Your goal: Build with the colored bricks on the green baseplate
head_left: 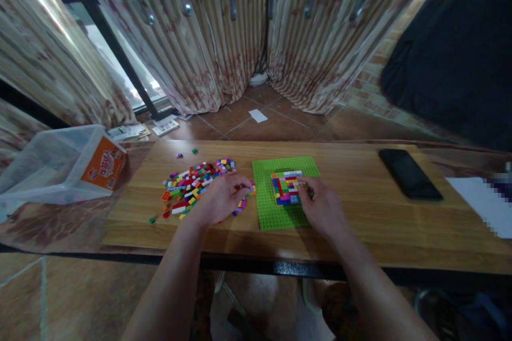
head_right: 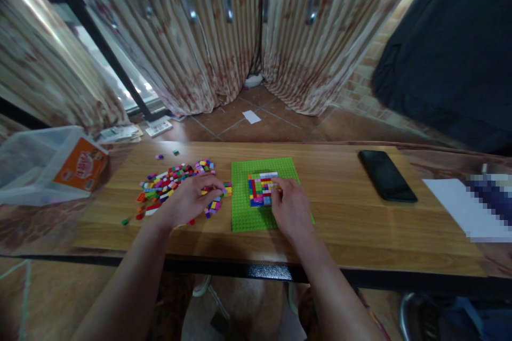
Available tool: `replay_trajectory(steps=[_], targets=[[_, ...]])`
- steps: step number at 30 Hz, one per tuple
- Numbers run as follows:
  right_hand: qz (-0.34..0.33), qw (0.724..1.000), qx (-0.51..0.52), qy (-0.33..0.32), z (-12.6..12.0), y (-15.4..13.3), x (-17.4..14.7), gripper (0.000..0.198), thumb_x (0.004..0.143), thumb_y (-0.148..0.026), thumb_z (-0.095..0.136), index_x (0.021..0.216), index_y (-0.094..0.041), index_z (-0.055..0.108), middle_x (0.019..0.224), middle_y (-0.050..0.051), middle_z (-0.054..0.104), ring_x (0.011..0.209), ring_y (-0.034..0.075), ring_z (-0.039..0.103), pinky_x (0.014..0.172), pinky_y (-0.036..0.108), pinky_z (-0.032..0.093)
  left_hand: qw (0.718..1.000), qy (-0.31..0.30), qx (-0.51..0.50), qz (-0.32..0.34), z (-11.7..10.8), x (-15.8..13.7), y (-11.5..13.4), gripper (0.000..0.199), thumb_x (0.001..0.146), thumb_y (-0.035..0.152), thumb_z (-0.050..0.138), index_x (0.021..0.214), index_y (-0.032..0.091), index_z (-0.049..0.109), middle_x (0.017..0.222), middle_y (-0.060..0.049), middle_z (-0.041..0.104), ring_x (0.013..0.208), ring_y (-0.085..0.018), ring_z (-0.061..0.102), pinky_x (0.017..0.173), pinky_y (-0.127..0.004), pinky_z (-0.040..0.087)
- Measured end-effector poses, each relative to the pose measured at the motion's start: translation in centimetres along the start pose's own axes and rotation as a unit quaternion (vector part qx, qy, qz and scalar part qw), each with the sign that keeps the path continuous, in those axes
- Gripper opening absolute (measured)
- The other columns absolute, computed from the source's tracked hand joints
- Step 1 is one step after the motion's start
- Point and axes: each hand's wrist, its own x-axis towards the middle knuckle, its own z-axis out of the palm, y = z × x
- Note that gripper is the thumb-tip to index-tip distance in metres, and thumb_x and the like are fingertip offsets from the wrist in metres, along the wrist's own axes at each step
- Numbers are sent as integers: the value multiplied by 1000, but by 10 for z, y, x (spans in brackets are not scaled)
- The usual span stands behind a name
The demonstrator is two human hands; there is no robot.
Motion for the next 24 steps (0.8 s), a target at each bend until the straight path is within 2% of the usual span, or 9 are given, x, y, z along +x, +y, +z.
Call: replay_trajectory(steps=[4,9,17,24], targets=[[7,1000,8,7,-1,-2,-1,32,89,-27,44,107,-16,68,101,12,69,89,24,63,83,40,50,997,-18,-67,32,20,5,18,14,89,20,54,87,20,68,85,0,70,81,-14,63,75,-24,46],[0,1000,10,5,-1,-2,-1,31,89,-26,44,108,-17,68,102,12,69,92,24,63,87,41,49,997,-36,-70,20,36,12,26,16,89,21,53,88,20,69,87,-1,70,81,-15,63,74,-24,46],[-2,1000,9,-3,-1,-1,0,30,90,-25,45,109,-17,67,103,12,68,94,24,63,89,40,48,997,8,-70,-17,52,12,28,15,87,23,52,79,19,64,67,1,63,58,-12,53,58,-23,37],[0,1000,10,4,0,-2,-1,28,90,-25,46,108,-18,67,101,11,68,92,24,63,87,38,49,996,22,-75,-52,63,14,33,10,85,23,53,77,19,58,67,1,62,61,-12,56,59,-23,38]])
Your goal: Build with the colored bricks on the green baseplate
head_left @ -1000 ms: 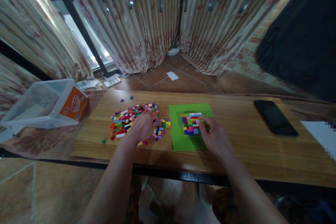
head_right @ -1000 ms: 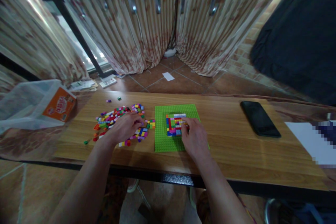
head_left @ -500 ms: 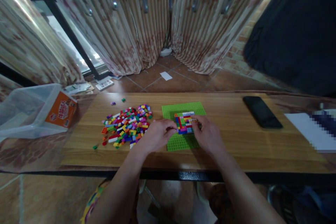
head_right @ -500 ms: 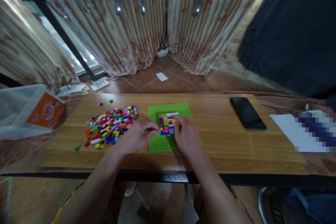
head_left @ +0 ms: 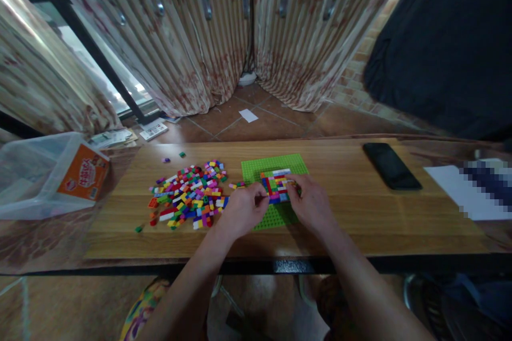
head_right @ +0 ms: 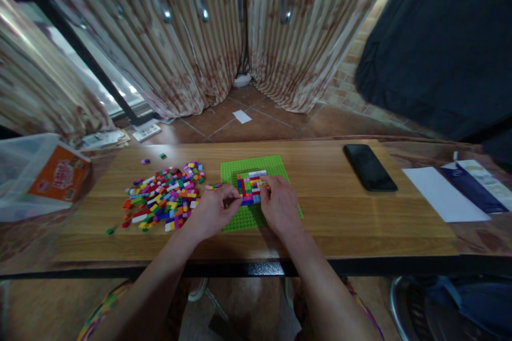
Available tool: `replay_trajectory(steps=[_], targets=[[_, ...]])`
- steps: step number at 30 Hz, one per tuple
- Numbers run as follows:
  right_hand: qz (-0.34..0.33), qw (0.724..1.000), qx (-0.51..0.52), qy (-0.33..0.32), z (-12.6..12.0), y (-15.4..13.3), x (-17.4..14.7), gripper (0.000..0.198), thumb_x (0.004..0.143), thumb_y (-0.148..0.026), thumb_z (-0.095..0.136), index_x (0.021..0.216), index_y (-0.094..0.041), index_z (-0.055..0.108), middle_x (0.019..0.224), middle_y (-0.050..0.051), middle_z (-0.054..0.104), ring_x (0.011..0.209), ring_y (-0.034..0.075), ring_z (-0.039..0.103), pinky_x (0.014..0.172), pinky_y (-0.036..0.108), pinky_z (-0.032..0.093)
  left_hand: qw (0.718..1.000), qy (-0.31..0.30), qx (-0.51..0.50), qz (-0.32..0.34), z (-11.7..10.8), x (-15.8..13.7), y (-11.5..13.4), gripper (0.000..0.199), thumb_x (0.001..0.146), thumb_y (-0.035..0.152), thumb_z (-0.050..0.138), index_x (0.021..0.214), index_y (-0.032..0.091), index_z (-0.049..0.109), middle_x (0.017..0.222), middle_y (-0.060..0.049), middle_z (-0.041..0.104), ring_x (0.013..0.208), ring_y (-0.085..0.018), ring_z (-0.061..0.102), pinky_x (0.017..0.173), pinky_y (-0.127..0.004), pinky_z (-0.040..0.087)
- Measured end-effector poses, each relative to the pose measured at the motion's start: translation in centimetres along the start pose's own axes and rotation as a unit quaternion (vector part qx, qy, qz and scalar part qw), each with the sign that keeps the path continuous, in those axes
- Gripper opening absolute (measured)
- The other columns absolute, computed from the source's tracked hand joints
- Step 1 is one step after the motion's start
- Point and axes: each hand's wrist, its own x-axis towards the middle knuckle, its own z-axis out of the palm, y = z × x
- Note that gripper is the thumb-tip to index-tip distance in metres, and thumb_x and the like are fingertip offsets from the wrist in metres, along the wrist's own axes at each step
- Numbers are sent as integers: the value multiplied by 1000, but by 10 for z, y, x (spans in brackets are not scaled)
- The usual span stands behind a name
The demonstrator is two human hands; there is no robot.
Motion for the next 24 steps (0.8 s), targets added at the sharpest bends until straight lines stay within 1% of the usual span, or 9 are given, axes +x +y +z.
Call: replay_trajectory(steps=[3,6,13,18,21,24], targets=[[-7,1000,0,8,0,0,0,28,91,-25,46,107,-19,67,100,11,68,91,24,63,87,38,49,1000,3,2,-10,2,-1,2,8,85,24,54,78,20,56,68,1,62,62,-13,58,60,-24,39],[-3,1000,-2,7,0,0,0,28,90,-25,46,107,-18,67,100,11,68,91,24,63,87,39,49,1000,-9,-6,-7,2,-2,3,6,84,24,56,81,20,54,68,2,62,64,-14,58,61,-25,40],[-3,1000,2,8,1,0,0,28,90,-24,45,107,-20,67,101,10,68,93,24,63,88,39,49,1000,-10,-27,-12,4,-1,2,11,84,25,60,83,21,50,65,4,60,61,-15,58,59,-25,37],[-10,1000,-3,-3,1,2,0,29,90,-25,45,108,-18,66,103,12,67,94,25,62,87,40,49,999,0,-44,-23,7,-1,3,14,83,26,62,84,21,49,60,6,58,55,-13,54,57,-25,33],[-7,1000,-7,-3,1,2,0,29,91,-25,45,109,-17,66,103,13,67,94,26,62,88,40,49,997,12,-72,-40,10,-1,2,16,82,27,63,81,21,48,57,7,55,53,-12,51,55,-24,32],[-7,1000,-8,9,2,1,0,30,91,-26,44,108,-17,67,103,13,67,94,26,62,89,41,49,990,22,-119,-71,14,1,1,18,80,27,65,78,21,47,55,8,53,51,-11,50,53,-23,32]])
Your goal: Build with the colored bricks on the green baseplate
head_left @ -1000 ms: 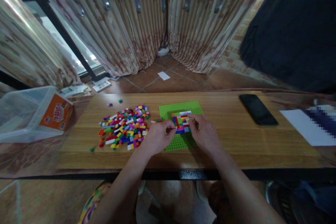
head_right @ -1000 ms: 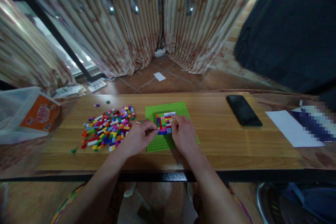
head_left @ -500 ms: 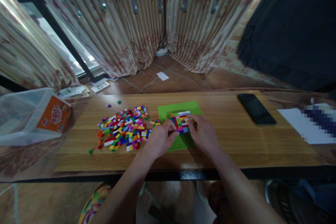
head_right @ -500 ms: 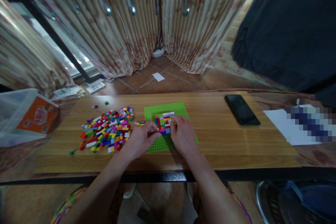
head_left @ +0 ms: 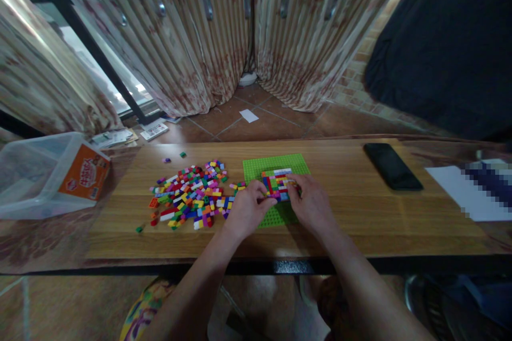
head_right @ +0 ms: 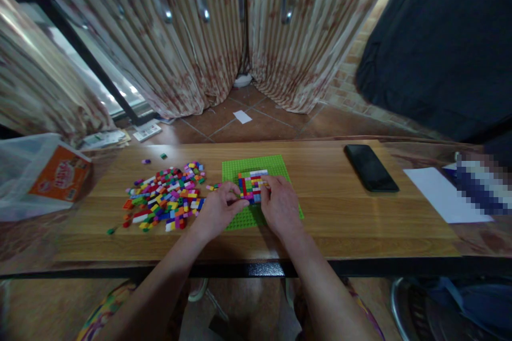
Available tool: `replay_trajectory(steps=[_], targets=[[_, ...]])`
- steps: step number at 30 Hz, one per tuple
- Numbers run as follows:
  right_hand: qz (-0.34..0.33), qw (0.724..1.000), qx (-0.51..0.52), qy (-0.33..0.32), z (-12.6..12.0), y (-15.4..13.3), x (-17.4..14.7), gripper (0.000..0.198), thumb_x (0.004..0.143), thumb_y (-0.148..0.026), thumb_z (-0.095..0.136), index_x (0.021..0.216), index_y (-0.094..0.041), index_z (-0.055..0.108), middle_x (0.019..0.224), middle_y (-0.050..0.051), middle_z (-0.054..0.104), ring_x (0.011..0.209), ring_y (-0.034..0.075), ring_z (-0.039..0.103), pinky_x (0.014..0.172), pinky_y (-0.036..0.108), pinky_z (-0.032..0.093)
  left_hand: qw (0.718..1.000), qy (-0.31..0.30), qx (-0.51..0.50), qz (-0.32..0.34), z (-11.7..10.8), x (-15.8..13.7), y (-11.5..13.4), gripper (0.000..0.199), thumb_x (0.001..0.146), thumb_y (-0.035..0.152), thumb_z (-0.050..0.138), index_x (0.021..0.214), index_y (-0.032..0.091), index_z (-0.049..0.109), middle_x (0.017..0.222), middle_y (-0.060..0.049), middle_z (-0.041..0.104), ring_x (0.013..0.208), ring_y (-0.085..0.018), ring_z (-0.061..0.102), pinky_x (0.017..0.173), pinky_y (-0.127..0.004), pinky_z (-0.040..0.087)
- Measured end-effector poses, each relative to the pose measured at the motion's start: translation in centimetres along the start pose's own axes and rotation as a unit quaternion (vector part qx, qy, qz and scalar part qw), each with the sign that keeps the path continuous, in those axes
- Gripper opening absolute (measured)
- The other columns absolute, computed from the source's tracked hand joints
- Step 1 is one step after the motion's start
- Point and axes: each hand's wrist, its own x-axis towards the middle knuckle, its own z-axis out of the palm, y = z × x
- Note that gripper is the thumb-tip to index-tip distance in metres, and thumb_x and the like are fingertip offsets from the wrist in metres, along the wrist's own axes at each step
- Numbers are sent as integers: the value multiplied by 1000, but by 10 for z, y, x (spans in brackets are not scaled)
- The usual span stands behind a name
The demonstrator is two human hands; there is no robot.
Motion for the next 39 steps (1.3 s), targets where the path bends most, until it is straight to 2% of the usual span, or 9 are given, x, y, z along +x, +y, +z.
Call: replay_trajectory(steps=[8,14,17,19,22,27,30,34,39], targets=[[-20,999,20,18,2,1,-1,28,89,-23,45,105,-18,69,99,12,69,93,24,62,88,41,49,996,10,-82,-44,6,11,-9,20,74,25,67,73,20,48,54,6,56,48,-11,51,48,-22,32],[-16,999,37,16,2,4,-1,29,89,-26,46,105,-16,69,101,13,68,92,24,63,87,42,50,997,7,-64,-34,3,13,-10,24,71,30,71,71,19,51,56,4,58,52,-11,54,49,-21,35],[-8,999,48,5,1,5,0,30,89,-29,47,106,-17,69,103,12,68,93,24,64,87,42,50,999,-5,-43,-22,-12,10,-4,29,72,41,72,75,18,56,58,4,58,52,-11,55,48,-21,36],[-4,999,49,-4,1,5,0,31,90,-31,46,107,-17,68,103,12,68,93,24,64,87,42,50,999,-18,-47,-19,-29,8,0,30,79,46,64,78,17,58,61,2,61,53,-12,56,49,-21,38],[0,999,41,-11,0,4,1,34,90,-33,45,109,-16,68,104,13,68,93,25,64,88,43,49,998,-1,-53,-14,-57,6,0,26,87,40,52,77,17,57,67,0,64,53,-11,57,50,-22,41],[4,999,30,-17,0,6,0,35,89,-34,46,109,-15,68,102,13,69,90,24,64,85,42,50,998,55,29,21,-91,6,-18,18,84,26,52,74,16,62,68,0,64,63,-12,58,57,-21,43],[-2,1000,25,-12,2,9,0,36,90,-36,45,109,-16,68,103,13,69,90,24,64,84,42,51,997,21,39,55,-104,1,-28,13,82,21,54,79,15,66,73,0,66,68,-12,60,62,-21,45],[-3,1000,16,-15,2,10,0,36,90,-39,45,108,-18,68,102,13,69,87,24,64,80,41,51,996,-44,52,51,-114,-9,-30,11,79,16,60,84,15,69,76,-1,70,67,-12,62,63,-20,47],[17,1000,8,-24,0,9,1,38,88,-41,45,108,-18,69,97,11,69,80,23,64,76,40,51,987,-98,120,33,-113,-15,-26,30,71,3,54,88,18,73,85,0,74,73,-13,66,67,-19,49]])
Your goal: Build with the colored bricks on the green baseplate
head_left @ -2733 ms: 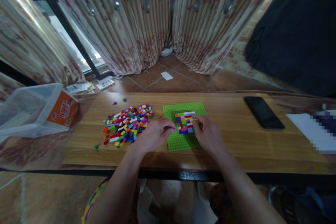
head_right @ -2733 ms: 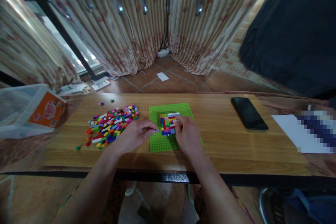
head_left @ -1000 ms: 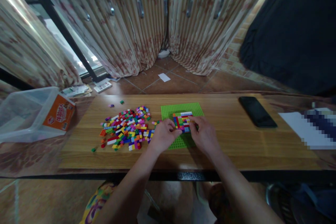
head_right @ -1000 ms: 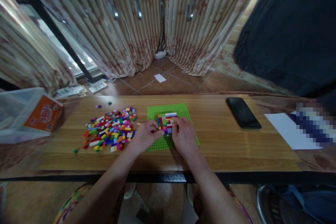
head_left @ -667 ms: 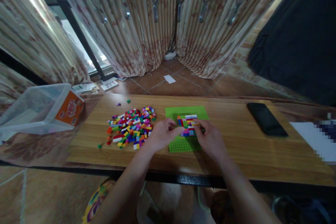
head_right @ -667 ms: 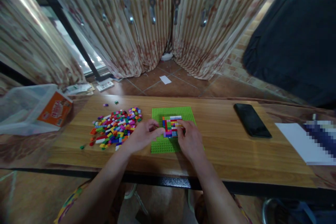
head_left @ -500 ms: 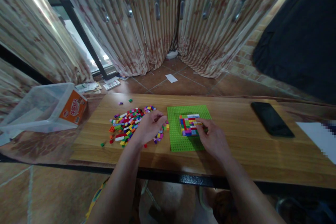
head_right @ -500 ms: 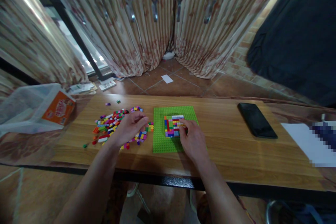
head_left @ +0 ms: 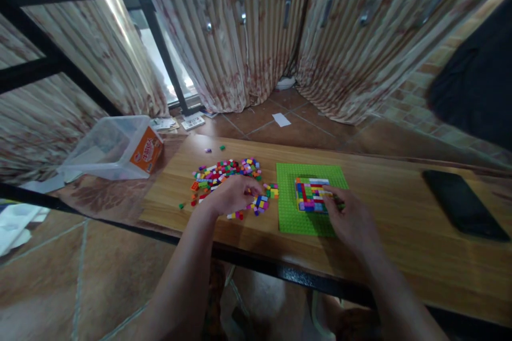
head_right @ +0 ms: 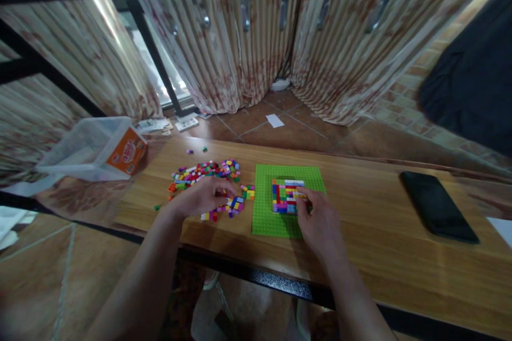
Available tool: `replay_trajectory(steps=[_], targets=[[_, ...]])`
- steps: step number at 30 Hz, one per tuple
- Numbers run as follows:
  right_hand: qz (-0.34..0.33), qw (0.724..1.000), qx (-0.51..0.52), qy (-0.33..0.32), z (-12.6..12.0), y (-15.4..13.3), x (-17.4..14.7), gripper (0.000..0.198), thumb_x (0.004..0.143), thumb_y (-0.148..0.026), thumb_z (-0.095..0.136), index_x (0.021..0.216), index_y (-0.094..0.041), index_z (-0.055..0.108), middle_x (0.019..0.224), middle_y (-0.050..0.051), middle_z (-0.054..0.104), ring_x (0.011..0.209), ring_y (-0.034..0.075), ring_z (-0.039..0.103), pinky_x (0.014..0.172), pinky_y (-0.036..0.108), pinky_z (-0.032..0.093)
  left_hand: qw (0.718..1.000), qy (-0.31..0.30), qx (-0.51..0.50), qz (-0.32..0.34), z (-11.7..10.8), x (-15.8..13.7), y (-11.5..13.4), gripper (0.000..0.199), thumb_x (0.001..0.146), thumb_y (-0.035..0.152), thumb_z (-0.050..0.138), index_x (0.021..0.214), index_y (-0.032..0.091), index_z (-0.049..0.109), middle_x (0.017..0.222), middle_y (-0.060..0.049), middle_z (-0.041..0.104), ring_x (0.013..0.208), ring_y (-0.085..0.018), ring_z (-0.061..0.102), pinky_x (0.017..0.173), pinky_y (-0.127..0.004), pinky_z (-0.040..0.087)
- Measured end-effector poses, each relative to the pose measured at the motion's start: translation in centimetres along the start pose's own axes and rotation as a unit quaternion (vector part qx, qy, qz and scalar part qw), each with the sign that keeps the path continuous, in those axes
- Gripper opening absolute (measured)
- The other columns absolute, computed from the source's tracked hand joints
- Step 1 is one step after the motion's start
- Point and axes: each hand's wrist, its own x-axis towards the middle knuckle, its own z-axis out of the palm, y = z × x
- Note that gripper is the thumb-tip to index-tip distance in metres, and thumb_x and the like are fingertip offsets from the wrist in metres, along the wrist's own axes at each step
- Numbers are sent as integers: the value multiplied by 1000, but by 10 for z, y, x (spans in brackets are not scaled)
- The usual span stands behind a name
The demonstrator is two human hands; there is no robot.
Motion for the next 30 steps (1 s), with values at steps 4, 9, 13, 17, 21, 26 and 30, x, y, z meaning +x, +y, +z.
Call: replay_trajectory(steps=[4,9,13,17,21,26,30], targets=[[-5,1000,-1,6,0,1,0,39,88,-41,45,108,-19,69,97,11,70,79,23,64,76,40,51,999,13,37,-7,2,3,0,35,66,1,54,87,20,74,86,1,74,80,-14,66,71,-19,49],[-7,1000,-1,4,1,1,0,38,88,-40,45,107,-18,69,100,12,70,83,24,64,77,40,52,999,10,49,8,8,8,1,24,74,8,55,85,19,72,81,1,73,73,-13,64,66,-19,47],[-16,1000,-4,4,2,0,0,36,89,-38,45,107,-17,68,100,12,70,85,24,65,80,40,51,998,6,57,5,14,11,5,20,76,12,56,88,18,71,75,1,71,69,-13,64,61,-19,45],[-10,1000,-5,3,1,-1,-1,36,89,-38,45,107,-17,68,99,12,69,83,23,65,80,40,52,998,13,65,4,17,12,9,20,77,14,57,90,18,71,75,0,71,66,-13,63,59,-20,44],[-7,1000,-8,-1,0,-2,-1,37,89,-39,45,109,-17,68,100,13,69,81,23,64,78,40,52,996,47,79,3,12,10,7,22,79,14,55,92,19,72,78,0,72,70,-13,63,63,-20,45],[-2,1000,-5,-4,0,-1,0,37,89,-39,45,108,-17,68,103,13,69,85,24,65,81,41,52,992,40,117,-8,10,9,7,17,77,15,56,82,20,72,82,-1,72,75,-14,64,66,-22,44],[-9,1000,-6,-1,1,-1,-1,37,89,-38,45,109,-17,68,101,13,69,86,24,64,80,41,51,982,16,184,-22,15,11,13,15,73,15,56,76,20,69,77,-1,69,71,-15,61,61,-23,40]])
